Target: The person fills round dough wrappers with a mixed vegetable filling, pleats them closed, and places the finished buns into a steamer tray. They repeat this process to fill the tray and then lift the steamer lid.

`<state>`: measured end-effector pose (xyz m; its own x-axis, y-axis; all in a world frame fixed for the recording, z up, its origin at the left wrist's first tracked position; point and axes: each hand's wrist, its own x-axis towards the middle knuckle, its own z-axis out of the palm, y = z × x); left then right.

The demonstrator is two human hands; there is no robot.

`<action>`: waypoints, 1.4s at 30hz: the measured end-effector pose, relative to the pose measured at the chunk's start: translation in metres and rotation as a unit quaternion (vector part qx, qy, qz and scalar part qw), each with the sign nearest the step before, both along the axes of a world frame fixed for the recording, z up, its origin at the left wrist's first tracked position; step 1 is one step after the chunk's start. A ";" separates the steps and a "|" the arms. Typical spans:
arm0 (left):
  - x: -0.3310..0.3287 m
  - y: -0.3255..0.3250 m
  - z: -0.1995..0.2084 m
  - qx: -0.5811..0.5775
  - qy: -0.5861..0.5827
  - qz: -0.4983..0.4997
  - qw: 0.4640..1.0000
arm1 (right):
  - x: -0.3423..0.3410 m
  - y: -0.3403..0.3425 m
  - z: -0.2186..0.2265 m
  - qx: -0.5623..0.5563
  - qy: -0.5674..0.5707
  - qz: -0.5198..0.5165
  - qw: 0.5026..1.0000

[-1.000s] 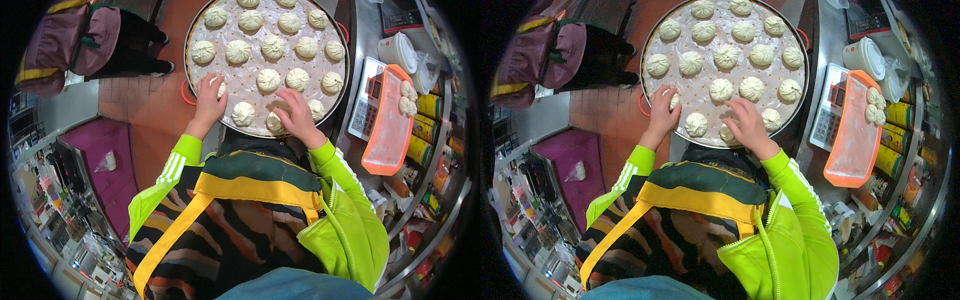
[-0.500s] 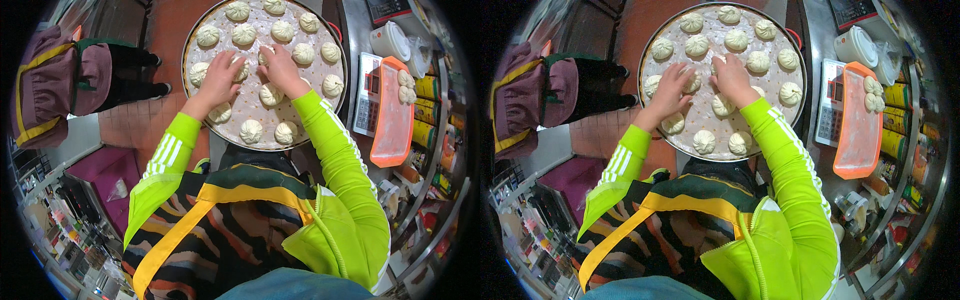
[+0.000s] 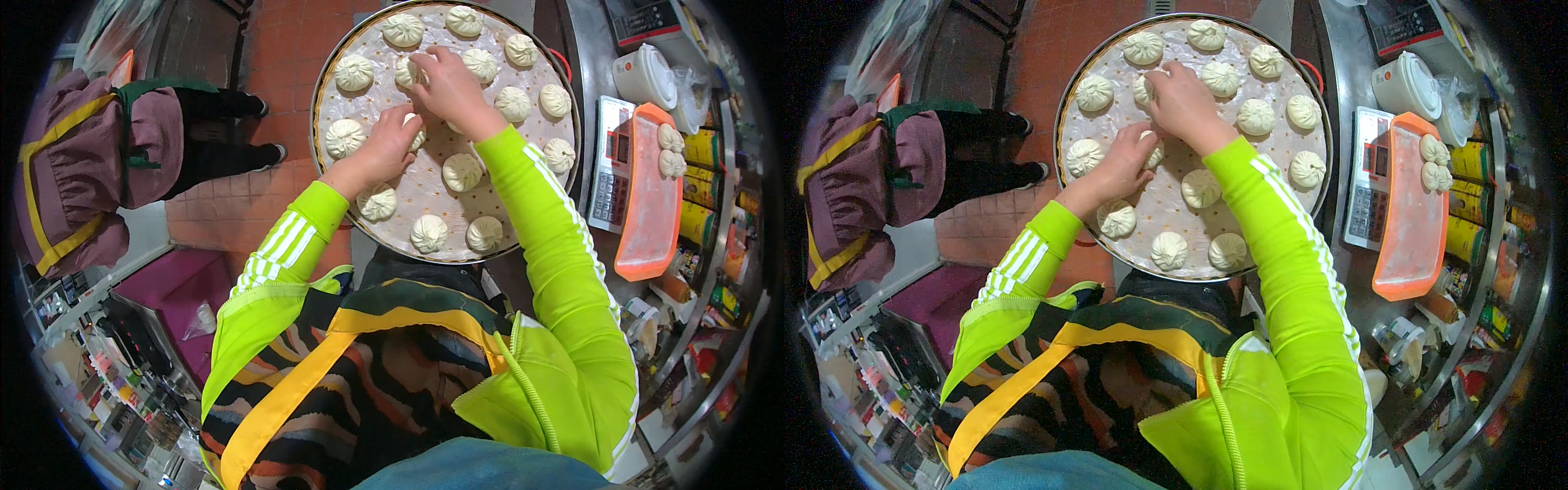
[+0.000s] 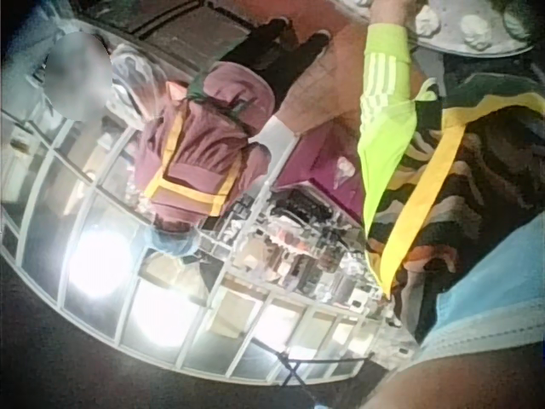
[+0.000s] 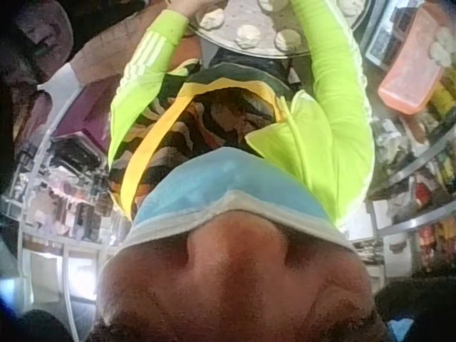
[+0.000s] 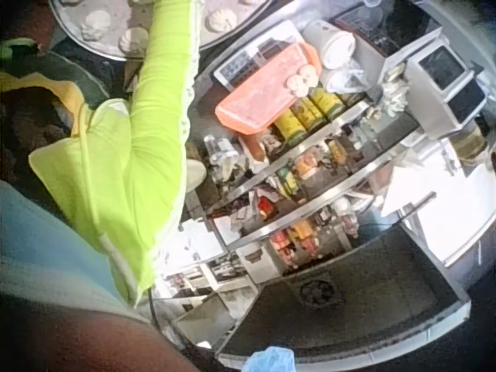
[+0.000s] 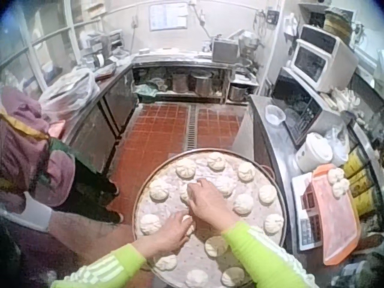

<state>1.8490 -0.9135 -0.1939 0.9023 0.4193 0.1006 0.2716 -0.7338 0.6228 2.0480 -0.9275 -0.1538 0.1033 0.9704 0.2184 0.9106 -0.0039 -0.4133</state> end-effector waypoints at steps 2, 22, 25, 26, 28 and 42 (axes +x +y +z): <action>0.000 -0.002 0.002 0.003 0.023 0.000 1.000 | -0.010 0.017 -0.003 -0.064 -0.007 -0.008 0.998; 0.001 -0.006 -0.002 -0.023 -0.016 0.050 0.998 | -0.011 0.045 -0.054 0.032 0.076 0.141 0.987; 0.005 -0.006 0.002 -0.029 0.002 0.062 0.998 | -0.008 0.049 -0.053 0.024 0.070 0.152 0.986; 0.005 -0.006 0.004 -0.031 0.010 0.067 0.997 | -0.007 0.049 -0.050 0.024 0.066 0.153 0.986; 0.006 -0.006 0.008 -0.023 0.002 0.063 0.998 | -0.002 0.041 -0.036 0.034 0.084 0.124 0.988; 0.054 0.063 0.024 0.107 -0.115 0.109 0.982 | 0.124 -0.058 -0.011 -0.052 0.050 -0.155 0.985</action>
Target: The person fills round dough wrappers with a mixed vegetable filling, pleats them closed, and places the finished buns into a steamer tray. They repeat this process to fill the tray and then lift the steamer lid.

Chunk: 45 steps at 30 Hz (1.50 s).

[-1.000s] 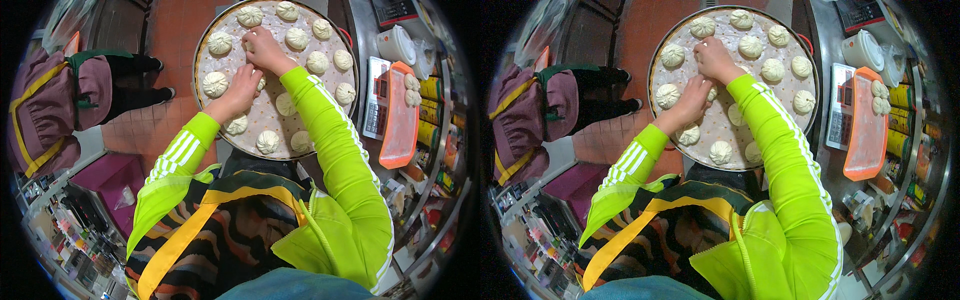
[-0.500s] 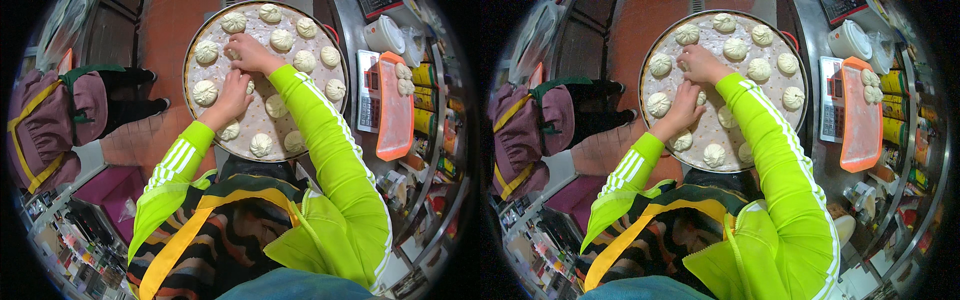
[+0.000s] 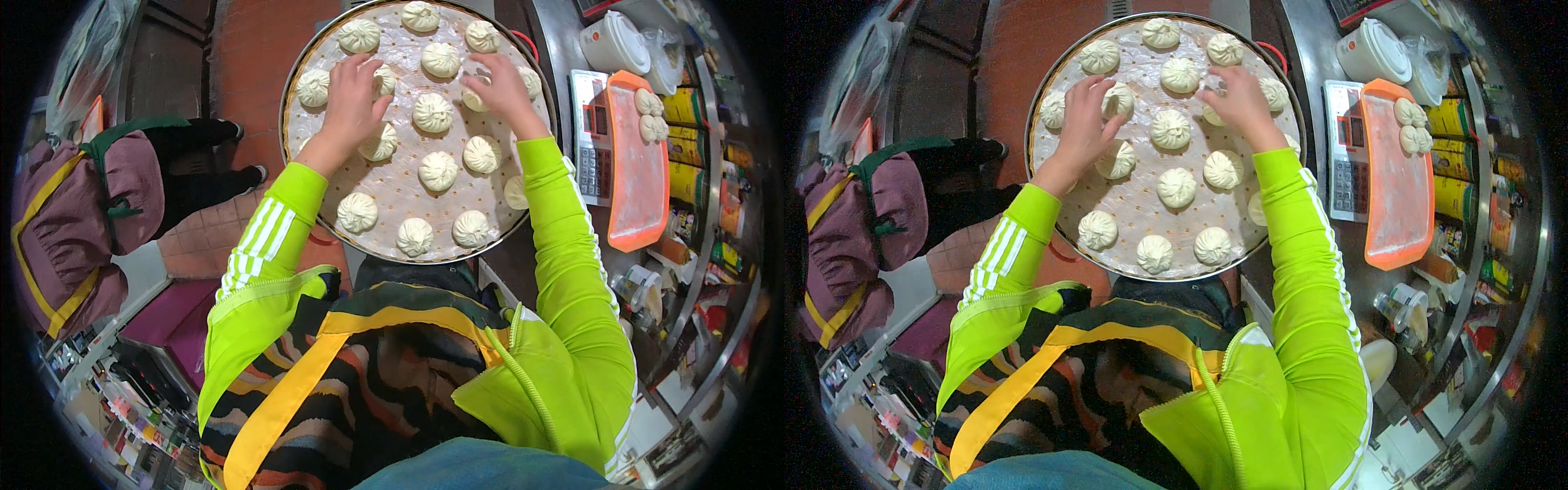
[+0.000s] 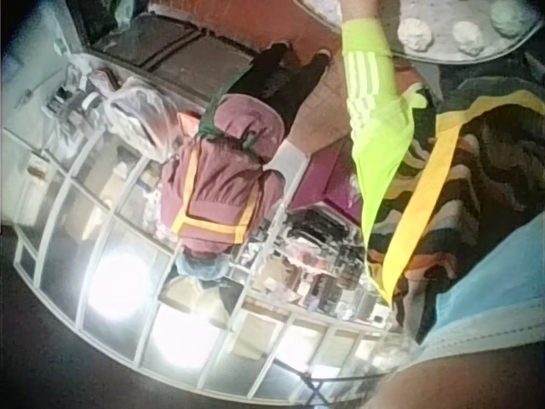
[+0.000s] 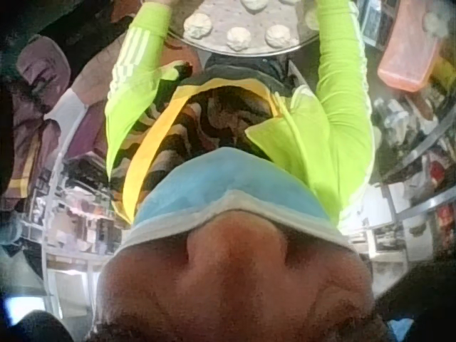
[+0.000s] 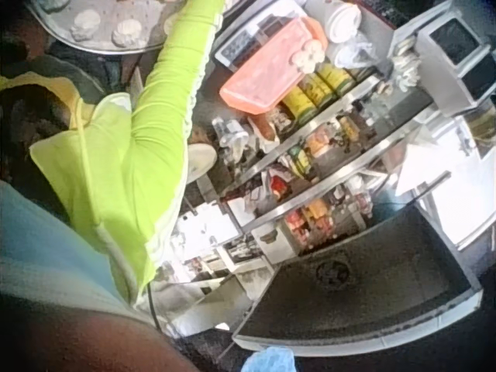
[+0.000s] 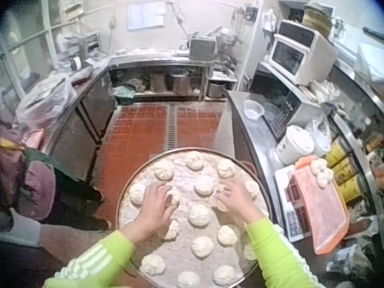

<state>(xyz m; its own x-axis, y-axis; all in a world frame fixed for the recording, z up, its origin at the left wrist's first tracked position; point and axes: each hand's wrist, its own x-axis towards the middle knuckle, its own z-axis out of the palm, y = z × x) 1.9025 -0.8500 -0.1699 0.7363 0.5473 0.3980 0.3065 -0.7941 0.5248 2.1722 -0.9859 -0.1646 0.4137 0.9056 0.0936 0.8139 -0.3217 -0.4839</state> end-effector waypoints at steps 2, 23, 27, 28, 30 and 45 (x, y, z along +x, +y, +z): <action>0.017 -0.004 0.001 -0.007 0.010 -0.035 0.999 | -0.001 -0.015 -0.007 -0.033 -0.005 0.049 0.998; 0.073 -0.067 -0.022 -0.098 0.104 -0.159 0.977 | 0.033 -0.056 -0.024 0.048 0.062 0.212 0.974; 0.077 -0.075 -0.025 -0.113 0.097 -0.141 0.979 | 0.035 -0.059 -0.028 0.043 0.064 0.210 0.975; 0.078 -0.076 -0.026 -0.116 0.097 -0.137 0.979 | 0.037 -0.059 -0.029 0.050 0.064 0.216 0.973; 0.080 -0.079 -0.029 -0.117 0.088 -0.126 0.981 | 0.040 -0.061 -0.031 0.057 0.055 0.228 0.970; 0.033 -0.163 0.005 -0.126 0.058 -0.051 0.989 | 0.024 -0.128 0.005 0.085 0.080 0.288 0.950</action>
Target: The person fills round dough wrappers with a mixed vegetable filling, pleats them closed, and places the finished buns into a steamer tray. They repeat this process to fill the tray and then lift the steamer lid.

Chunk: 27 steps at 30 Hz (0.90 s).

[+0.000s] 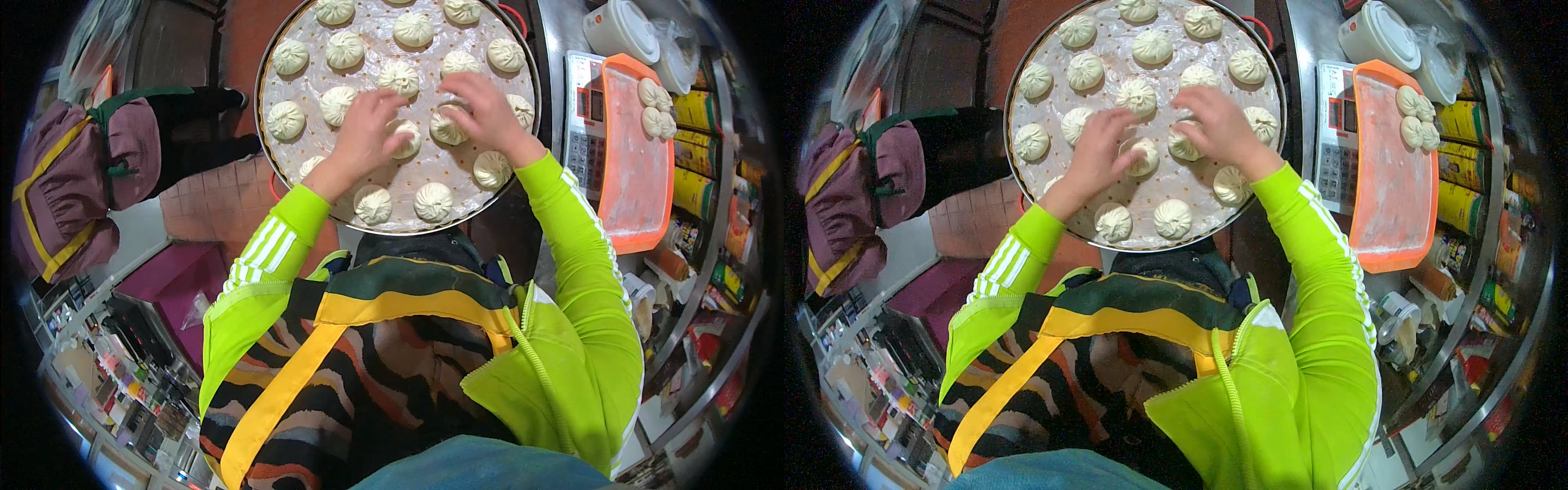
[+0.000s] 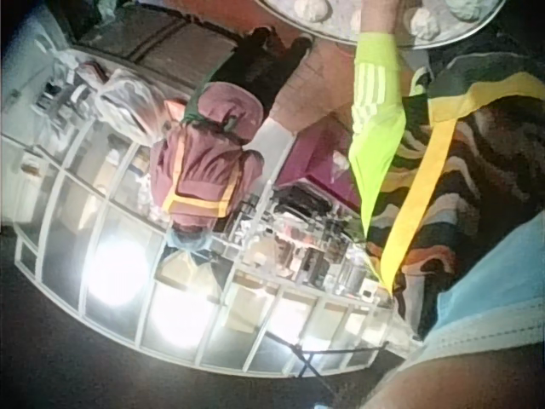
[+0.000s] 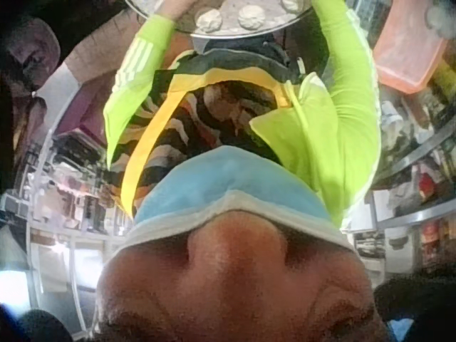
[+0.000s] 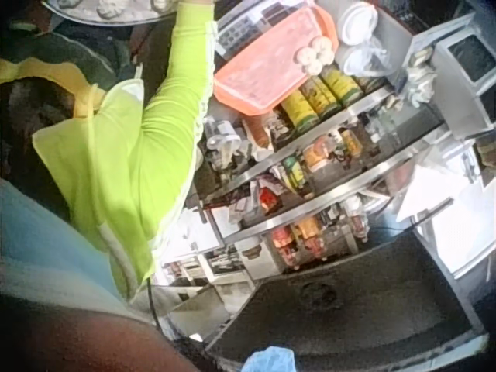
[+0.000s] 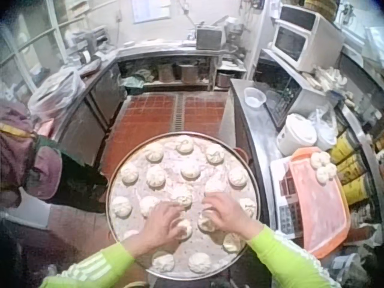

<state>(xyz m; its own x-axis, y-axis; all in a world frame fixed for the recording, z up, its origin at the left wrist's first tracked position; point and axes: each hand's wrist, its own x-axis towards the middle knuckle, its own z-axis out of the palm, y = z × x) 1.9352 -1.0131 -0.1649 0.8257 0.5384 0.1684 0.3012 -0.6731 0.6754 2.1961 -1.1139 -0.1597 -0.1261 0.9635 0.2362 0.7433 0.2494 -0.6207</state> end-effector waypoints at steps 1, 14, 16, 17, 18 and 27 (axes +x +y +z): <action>-0.002 -0.010 0.000 0.016 0.011 -0.024 1.000 | -0.005 -0.006 0.002 -0.009 -0.012 0.043 0.999; -0.007 -0.048 -0.013 -0.027 0.023 -0.115 0.993 | -0.003 -0.029 0.005 -0.054 -0.057 0.194 0.978; -0.007 -0.053 -0.007 -0.027 0.026 -0.102 0.994 | -0.003 -0.032 0.006 -0.047 -0.060 0.190 0.979; -0.006 -0.055 -0.008 -0.027 0.015 -0.090 0.995 | -0.004 -0.033 0.007 -0.048 -0.059 0.189 0.979; -0.005 -0.058 -0.010 -0.026 0.003 -0.079 0.997 | -0.004 -0.034 0.009 -0.048 -0.059 0.188 0.979; 0.000 -0.067 -0.028 -0.018 -0.020 -0.054 0.998 | -0.002 -0.038 0.004 -0.054 -0.050 0.193 0.978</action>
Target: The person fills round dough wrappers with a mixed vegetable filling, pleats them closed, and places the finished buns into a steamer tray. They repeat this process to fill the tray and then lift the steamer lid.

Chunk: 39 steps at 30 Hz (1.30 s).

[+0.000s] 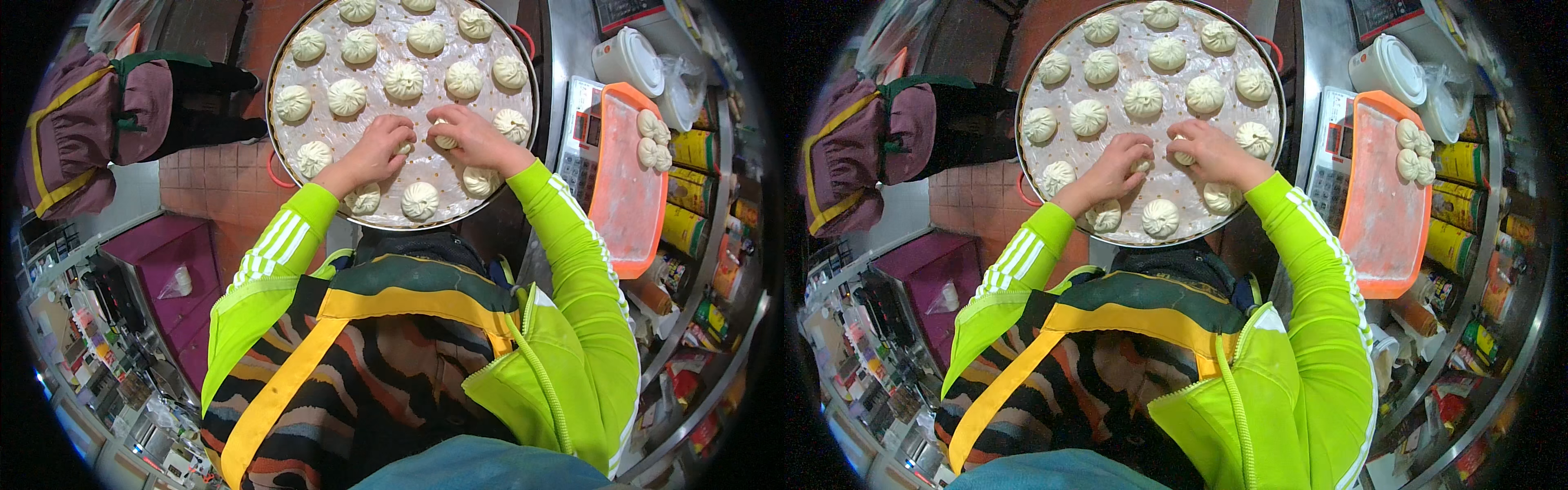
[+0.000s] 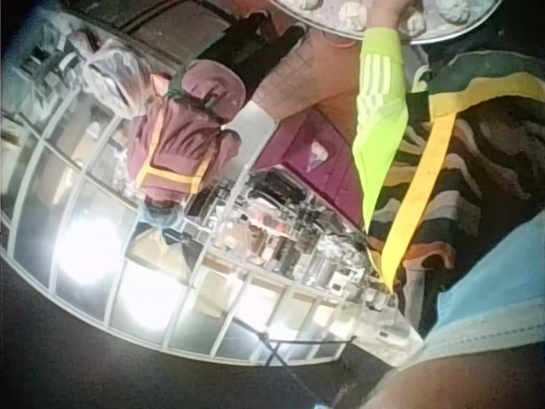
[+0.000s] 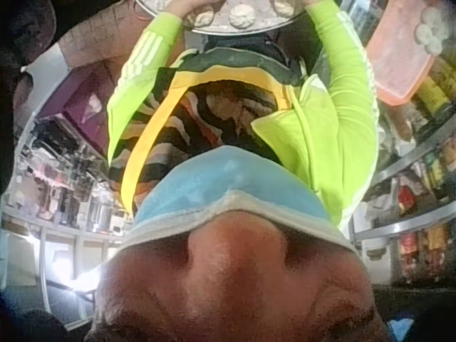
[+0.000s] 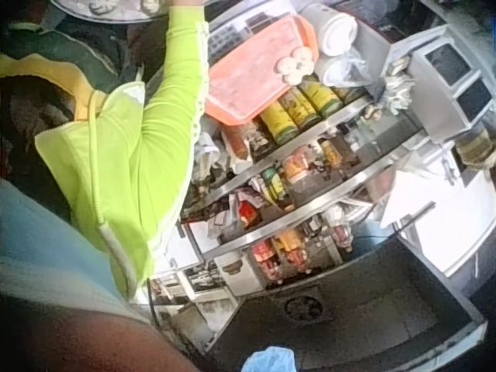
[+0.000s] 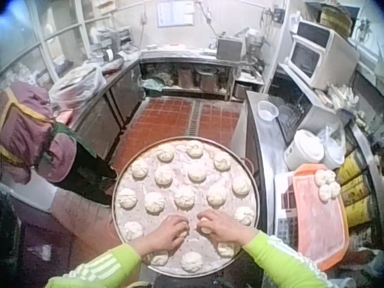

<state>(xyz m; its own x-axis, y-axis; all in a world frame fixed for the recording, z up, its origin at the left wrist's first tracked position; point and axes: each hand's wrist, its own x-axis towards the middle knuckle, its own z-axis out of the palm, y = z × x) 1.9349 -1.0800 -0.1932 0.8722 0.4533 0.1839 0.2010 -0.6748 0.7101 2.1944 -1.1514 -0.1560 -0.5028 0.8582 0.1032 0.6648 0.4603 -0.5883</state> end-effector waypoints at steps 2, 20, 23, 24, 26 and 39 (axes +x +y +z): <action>0.000 -0.001 0.000 0.002 0.000 0.004 1.000 | -0.001 0.000 -0.001 -0.008 0.008 -0.005 1.000; -0.024 0.047 0.026 0.169 0.118 0.301 0.931 | -0.042 -0.003 0.013 0.067 0.025 -0.150 0.986; -0.032 0.055 0.014 0.116 0.143 0.262 0.947 | -0.073 -0.001 0.015 0.047 0.044 -0.108 0.992; -0.034 0.056 0.009 0.102 0.133 0.255 0.952 | -0.081 0.000 0.014 0.050 0.029 -0.095 0.994; -0.035 0.056 0.008 0.073 0.125 0.248 0.958 | -0.094 -0.001 0.005 0.054 -0.002 -0.072 0.996; -0.041 0.061 0.016 0.066 0.139 0.248 0.956 | -0.090 0.041 0.013 0.054 0.055 -0.179 0.981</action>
